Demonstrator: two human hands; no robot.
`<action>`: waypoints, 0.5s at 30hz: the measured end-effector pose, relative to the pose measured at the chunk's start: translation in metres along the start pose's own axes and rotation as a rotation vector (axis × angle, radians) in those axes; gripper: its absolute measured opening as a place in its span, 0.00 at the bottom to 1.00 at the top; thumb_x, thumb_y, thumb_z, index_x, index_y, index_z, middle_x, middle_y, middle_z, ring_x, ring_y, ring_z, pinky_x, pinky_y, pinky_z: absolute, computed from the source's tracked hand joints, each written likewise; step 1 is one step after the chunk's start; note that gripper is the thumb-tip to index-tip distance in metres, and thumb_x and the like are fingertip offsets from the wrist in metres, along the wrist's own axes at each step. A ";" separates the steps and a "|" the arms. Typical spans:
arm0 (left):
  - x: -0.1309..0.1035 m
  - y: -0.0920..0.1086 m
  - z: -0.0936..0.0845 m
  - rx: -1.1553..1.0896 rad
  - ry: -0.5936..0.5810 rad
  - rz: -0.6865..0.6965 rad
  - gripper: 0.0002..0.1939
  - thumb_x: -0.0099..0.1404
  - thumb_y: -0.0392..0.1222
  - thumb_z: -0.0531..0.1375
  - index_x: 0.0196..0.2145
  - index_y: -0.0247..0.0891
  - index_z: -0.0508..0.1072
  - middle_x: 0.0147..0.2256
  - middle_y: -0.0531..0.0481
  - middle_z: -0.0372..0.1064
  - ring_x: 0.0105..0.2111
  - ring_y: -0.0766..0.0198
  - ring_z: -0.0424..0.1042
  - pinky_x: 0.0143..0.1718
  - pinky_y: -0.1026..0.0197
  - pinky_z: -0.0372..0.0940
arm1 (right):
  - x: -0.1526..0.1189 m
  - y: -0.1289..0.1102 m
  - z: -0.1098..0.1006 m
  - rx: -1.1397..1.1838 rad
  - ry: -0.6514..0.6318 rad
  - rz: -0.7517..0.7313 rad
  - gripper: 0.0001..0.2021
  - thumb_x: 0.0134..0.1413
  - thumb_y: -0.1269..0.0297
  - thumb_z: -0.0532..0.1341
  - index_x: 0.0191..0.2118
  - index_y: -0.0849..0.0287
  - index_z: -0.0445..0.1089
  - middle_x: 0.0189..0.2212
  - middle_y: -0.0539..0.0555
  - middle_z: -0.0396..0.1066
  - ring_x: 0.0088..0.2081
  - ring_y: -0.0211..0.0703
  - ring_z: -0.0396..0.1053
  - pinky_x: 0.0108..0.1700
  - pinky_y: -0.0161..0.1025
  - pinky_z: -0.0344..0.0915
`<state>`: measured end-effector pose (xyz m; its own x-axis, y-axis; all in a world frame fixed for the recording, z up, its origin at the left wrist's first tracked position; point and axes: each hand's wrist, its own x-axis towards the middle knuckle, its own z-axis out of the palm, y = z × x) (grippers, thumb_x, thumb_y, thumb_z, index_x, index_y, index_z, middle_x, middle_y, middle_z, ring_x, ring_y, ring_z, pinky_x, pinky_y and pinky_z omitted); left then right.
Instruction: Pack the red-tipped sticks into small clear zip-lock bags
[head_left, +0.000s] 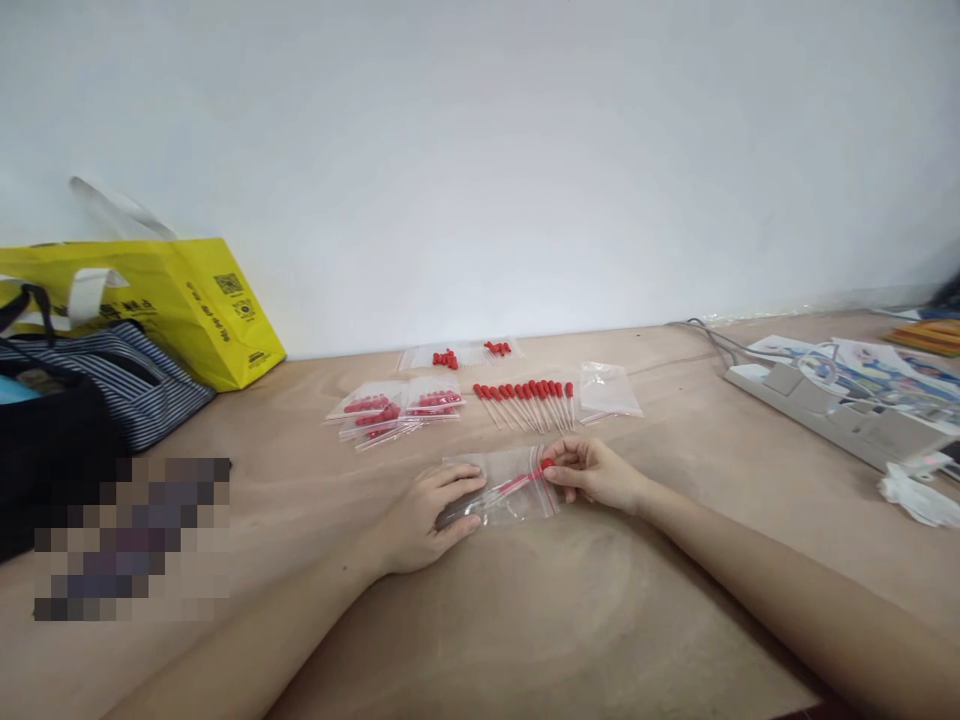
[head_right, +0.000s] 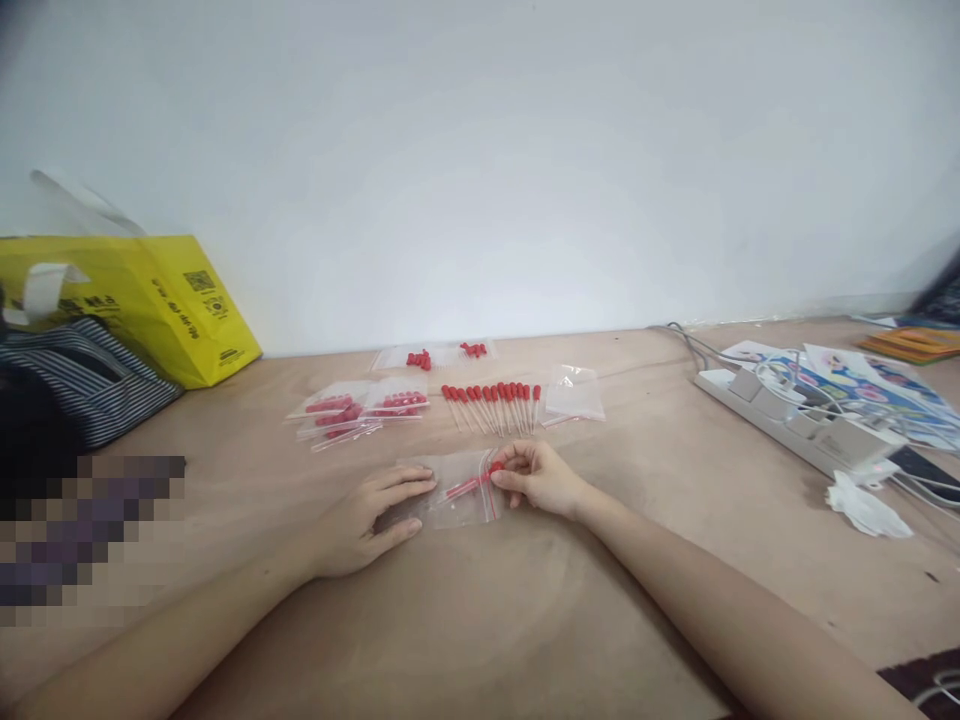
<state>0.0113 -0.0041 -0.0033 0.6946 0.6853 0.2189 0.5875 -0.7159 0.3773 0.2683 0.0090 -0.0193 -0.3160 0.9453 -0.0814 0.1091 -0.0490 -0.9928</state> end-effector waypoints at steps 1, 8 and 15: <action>0.000 0.000 0.000 -0.004 0.004 0.006 0.19 0.60 0.43 0.54 0.50 0.41 0.65 0.51 0.45 0.62 0.51 0.54 0.60 0.51 0.50 0.57 | 0.000 0.000 -0.002 -0.001 -0.030 -0.004 0.16 0.36 0.57 0.65 0.30 0.61 0.64 0.17 0.45 0.65 0.15 0.29 0.61 0.15 0.27 0.52; 0.000 -0.002 0.001 -0.002 0.018 0.013 0.19 0.60 0.43 0.54 0.49 0.41 0.65 0.50 0.46 0.62 0.51 0.55 0.60 0.51 0.50 0.58 | 0.004 0.003 -0.007 0.054 -0.115 -0.060 0.16 0.36 0.57 0.65 0.30 0.60 0.62 0.20 0.44 0.67 0.12 0.27 0.58 0.13 0.27 0.54; 0.001 -0.002 0.002 0.009 0.001 0.002 0.19 0.60 0.44 0.54 0.49 0.39 0.65 0.50 0.44 0.61 0.51 0.55 0.59 0.51 0.50 0.57 | 0.003 0.002 -0.002 -0.266 -0.231 -0.143 0.11 0.44 0.58 0.60 0.31 0.59 0.71 0.27 0.49 0.70 0.16 0.27 0.56 0.15 0.27 0.56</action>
<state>0.0116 -0.0021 -0.0053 0.6955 0.6839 0.2203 0.5898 -0.7185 0.3687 0.2699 0.0123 -0.0211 -0.5466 0.8374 0.0082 0.2796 0.1918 -0.9408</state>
